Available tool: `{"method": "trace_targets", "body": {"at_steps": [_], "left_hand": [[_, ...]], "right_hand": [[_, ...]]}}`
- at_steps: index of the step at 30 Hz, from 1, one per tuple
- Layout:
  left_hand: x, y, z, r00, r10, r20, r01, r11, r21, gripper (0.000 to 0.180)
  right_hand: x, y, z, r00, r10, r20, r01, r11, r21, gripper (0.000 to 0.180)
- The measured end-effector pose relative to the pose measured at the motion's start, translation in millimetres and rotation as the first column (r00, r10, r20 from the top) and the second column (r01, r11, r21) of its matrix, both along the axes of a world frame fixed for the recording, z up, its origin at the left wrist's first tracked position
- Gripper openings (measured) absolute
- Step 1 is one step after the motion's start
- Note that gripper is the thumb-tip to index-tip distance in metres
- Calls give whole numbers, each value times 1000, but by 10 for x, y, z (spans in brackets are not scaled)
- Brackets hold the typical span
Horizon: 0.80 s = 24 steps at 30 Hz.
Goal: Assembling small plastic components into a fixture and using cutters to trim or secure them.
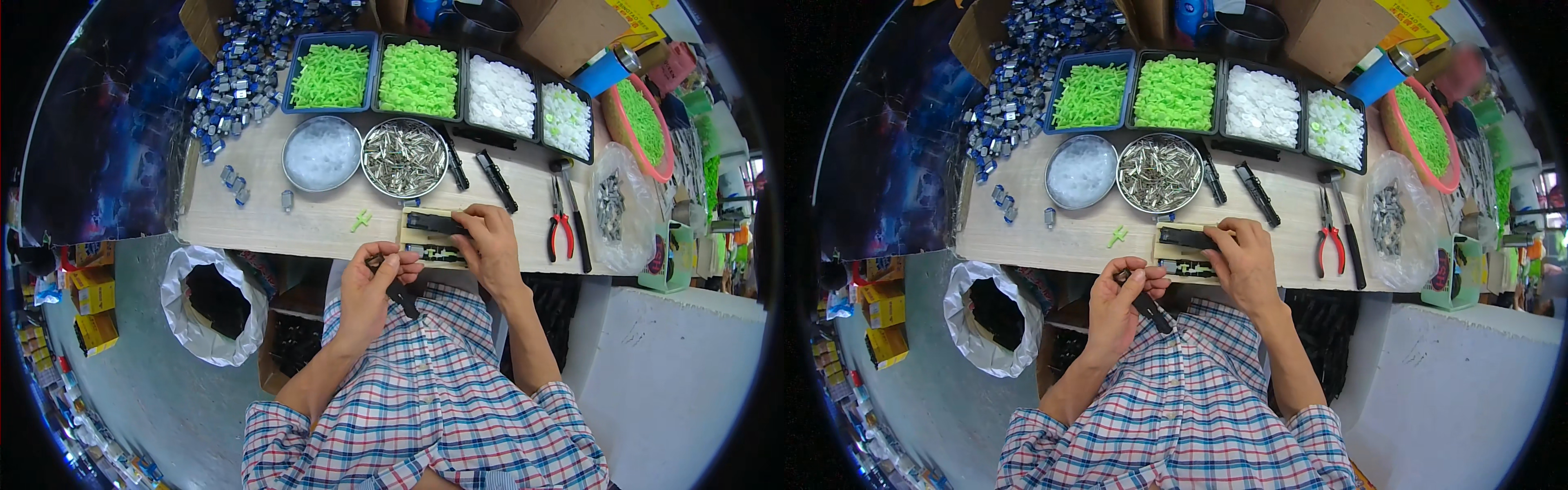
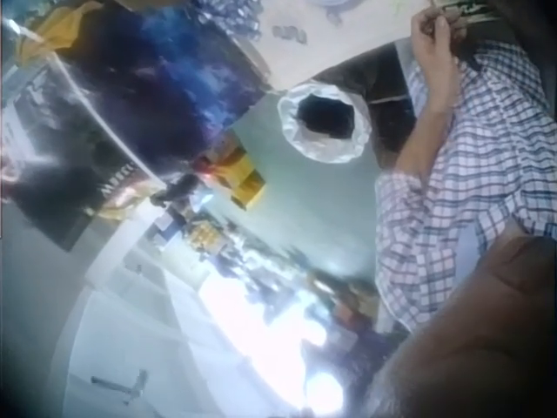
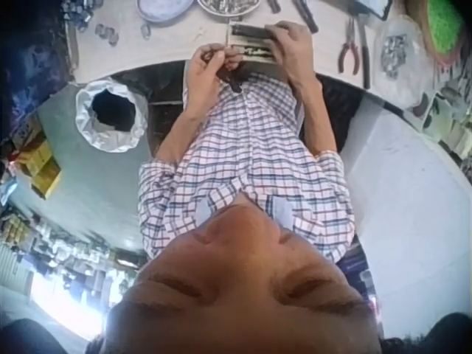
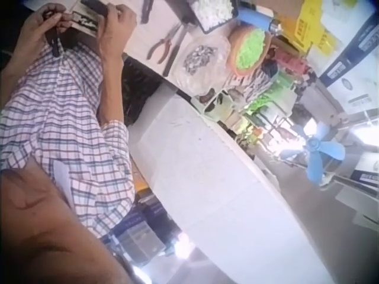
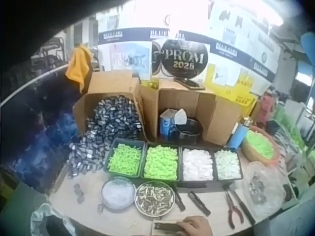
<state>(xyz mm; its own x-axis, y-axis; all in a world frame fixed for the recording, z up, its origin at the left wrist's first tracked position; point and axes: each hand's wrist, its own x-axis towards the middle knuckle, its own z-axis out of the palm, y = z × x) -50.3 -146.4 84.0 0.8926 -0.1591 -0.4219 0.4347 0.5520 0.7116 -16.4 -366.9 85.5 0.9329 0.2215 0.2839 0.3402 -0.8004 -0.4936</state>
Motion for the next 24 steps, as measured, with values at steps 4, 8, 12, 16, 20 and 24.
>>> {"method": "trace_targets", "body": {"at_steps": [4,8,12,16,20,24], "left_hand": [[12,20,8,1000,25,-10,-25,999,-21,17],[49,-6,-28,993,114,24,-112,990,-86,17],[133,-163,-2,980,195,27,-184,955,-233,19],[89,-313,-13,985,157,78,-132,957,-257,23],[57,-183,-1,954,18,299,-98,962,255,28],[85,-13,-141,857,-175,484,-185,772,608,36]], "right_hand": [[25,29,0,1000,-6,-6,5,999,-52,36],[-210,150,137,997,-49,57,43,994,99,39],[-571,462,224,984,-7,-178,81,909,409,40],[-648,505,64,969,-22,-245,122,909,400,37],[-520,229,125,988,-100,-118,131,947,293,40],[-467,63,60,987,-149,-56,153,986,73,41]]}}
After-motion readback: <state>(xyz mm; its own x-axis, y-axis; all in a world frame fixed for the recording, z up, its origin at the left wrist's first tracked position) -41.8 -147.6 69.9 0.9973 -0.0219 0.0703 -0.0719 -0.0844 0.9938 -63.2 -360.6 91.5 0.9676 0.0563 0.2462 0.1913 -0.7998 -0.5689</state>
